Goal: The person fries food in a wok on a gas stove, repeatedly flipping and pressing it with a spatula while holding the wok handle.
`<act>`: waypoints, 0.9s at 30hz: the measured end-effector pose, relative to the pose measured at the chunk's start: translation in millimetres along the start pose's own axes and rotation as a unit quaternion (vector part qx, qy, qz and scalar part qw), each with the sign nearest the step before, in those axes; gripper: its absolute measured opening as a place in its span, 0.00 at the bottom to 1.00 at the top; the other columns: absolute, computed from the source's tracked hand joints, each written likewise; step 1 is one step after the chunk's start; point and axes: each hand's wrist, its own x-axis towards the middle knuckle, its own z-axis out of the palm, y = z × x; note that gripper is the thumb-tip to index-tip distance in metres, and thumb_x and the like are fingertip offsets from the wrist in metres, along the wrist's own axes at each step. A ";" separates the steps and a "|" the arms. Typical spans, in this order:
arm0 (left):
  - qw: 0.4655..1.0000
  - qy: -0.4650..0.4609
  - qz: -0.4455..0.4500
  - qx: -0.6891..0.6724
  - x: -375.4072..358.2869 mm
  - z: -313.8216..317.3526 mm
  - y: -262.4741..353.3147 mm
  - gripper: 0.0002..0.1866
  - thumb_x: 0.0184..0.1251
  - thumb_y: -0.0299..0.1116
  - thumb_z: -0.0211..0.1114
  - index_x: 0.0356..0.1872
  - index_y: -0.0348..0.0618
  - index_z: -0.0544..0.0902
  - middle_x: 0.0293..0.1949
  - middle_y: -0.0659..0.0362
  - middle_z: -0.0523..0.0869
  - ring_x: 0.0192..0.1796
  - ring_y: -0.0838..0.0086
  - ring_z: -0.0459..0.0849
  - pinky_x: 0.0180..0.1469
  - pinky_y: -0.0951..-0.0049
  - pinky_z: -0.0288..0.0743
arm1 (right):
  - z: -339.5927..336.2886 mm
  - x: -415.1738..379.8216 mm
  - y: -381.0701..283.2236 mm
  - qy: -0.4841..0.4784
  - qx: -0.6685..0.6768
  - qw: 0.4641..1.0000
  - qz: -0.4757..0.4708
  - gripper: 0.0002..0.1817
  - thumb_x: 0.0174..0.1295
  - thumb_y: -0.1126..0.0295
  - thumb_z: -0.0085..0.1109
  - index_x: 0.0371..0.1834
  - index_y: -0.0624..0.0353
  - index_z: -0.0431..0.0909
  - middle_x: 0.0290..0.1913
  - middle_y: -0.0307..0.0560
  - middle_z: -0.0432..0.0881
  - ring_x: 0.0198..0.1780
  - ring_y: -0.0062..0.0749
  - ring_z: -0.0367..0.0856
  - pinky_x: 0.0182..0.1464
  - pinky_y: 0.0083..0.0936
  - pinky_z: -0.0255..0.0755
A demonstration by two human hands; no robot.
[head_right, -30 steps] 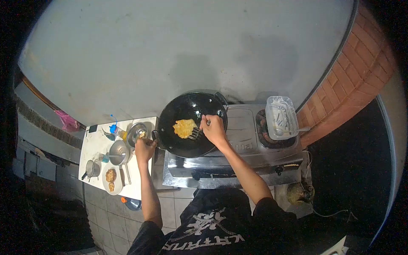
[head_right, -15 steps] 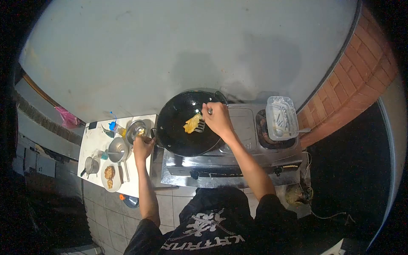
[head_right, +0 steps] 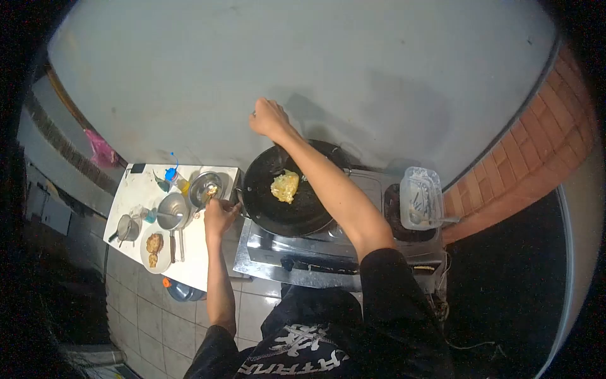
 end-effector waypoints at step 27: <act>0.999 -0.013 0.052 -0.009 -0.7 -2.8 -0.6 0.14 0.50 0.38 0.74 0.28 0.35 0.86 0.25 0.50 0.86 0.31 0.57 0.85 0.36 0.62 0.77 | -22.5 -144.1 99.8 -0.065 0.241 0.953 0.170 0.22 0.68 0.64 0.53 0.16 0.65 0.75 0.16 0.44 0.78 0.16 0.21 0.73 0.17 0.25 0.64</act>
